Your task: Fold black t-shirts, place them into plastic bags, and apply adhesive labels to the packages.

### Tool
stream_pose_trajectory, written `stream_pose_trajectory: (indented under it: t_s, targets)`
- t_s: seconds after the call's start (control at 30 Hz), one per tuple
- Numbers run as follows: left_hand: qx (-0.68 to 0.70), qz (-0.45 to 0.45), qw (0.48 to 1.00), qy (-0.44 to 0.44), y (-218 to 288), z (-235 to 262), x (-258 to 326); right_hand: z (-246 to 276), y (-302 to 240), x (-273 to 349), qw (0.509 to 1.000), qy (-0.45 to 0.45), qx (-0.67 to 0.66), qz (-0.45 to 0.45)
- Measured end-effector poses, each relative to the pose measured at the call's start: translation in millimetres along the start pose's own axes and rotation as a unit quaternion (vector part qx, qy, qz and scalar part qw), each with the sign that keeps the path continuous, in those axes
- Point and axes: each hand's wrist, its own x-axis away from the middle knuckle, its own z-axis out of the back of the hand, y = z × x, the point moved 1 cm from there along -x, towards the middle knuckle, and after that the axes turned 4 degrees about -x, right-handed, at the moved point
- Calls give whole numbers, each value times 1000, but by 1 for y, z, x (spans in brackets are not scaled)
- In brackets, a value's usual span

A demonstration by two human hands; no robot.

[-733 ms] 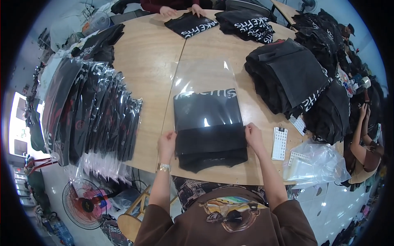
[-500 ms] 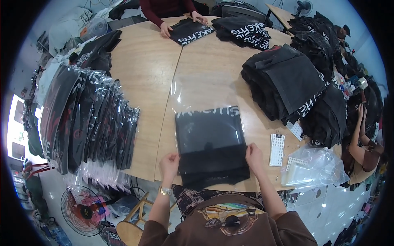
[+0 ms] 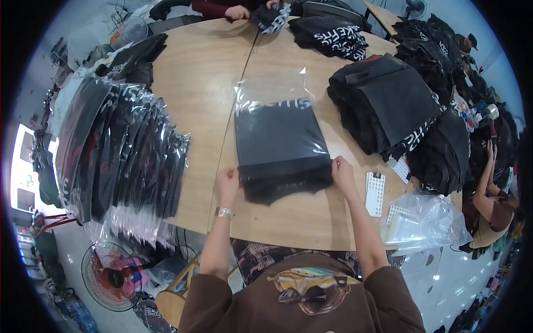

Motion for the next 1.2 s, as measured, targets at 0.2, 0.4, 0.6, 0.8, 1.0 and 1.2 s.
stream_pose_trajectory:
  t_s: [0.2, 0.4, 0.6, 0.8, 1.0, 1.2]
  targets:
    - [-53, 17, 998, -33, -12, -12, 19, -11, 5, -38, 999, 25, -13, 28]
    - [8, 16, 1000, 4, -54, -24, -7, -2, -35, -55, 999, -28, -28, -31]
    - [-70, -21, 997, 26, 12, -20, -5, -8, -27, -76, 997, 22, -71, -11]
    - [-48, -58, 997, 18, -32, -34, 32, 2, 0, -23, 985, -34, -147, -85]
    - [-207, -50, 972, -97, 13, -3, 75, 34, 4, -19, 970, -63, -152, -181]
    - [-256, -307, 913, -82, 89, -28, 100, 50, -18, 17, 994, 77, 58, -56]
